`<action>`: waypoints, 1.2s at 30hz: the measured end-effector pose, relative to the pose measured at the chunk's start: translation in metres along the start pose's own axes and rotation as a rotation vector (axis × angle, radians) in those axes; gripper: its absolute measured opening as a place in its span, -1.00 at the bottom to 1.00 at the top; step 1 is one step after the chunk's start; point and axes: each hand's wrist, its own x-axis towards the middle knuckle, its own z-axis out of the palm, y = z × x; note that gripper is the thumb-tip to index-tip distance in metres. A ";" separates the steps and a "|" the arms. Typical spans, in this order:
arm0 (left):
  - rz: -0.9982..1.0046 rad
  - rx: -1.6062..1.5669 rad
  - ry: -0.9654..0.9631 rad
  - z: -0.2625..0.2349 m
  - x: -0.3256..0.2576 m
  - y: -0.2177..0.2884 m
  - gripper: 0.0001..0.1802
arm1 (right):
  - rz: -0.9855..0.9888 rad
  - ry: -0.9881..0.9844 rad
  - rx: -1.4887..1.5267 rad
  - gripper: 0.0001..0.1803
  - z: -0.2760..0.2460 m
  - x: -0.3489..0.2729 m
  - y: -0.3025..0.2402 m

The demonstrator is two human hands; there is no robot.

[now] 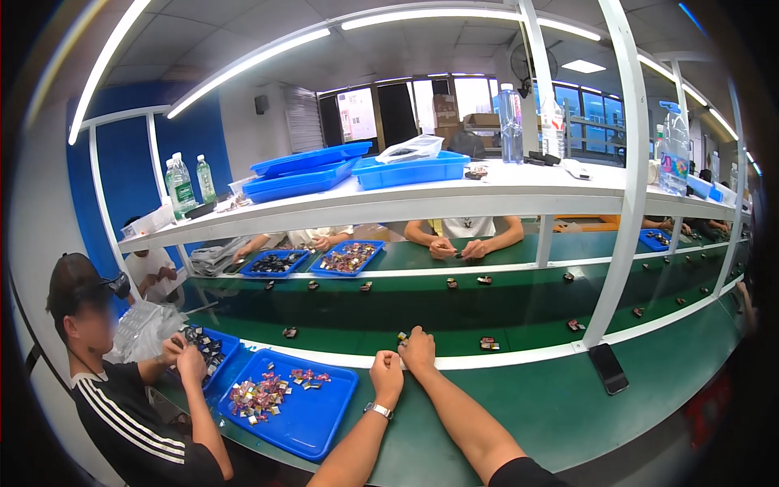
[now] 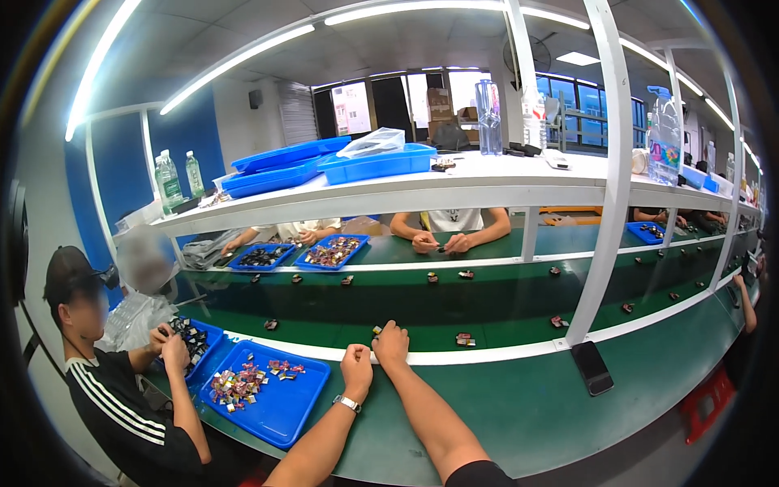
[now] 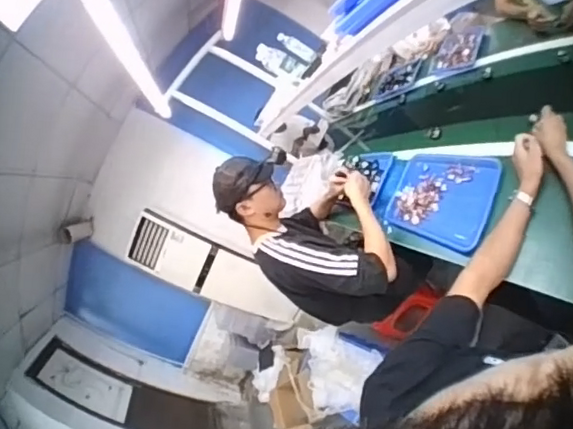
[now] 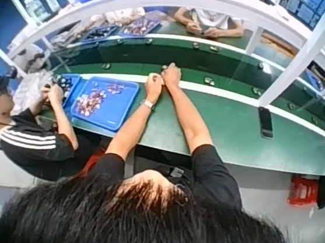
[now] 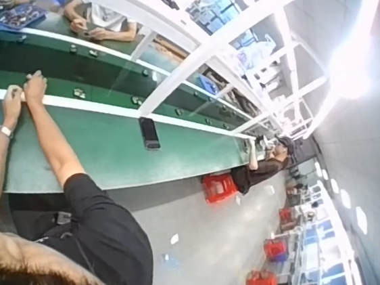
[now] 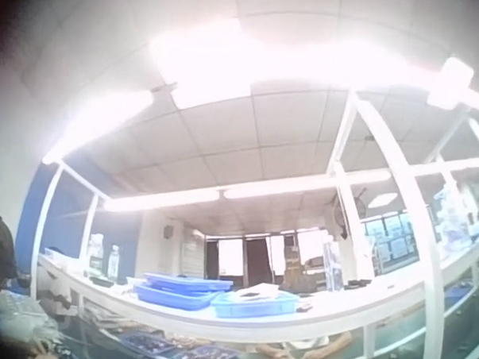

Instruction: Assembling small electronic components on a factory production line.

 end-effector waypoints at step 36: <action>-0.539 -0.549 -1.013 0.003 -0.038 0.052 -0.65 | -0.493 -0.086 0.157 -0.67 -0.183 -0.102 0.069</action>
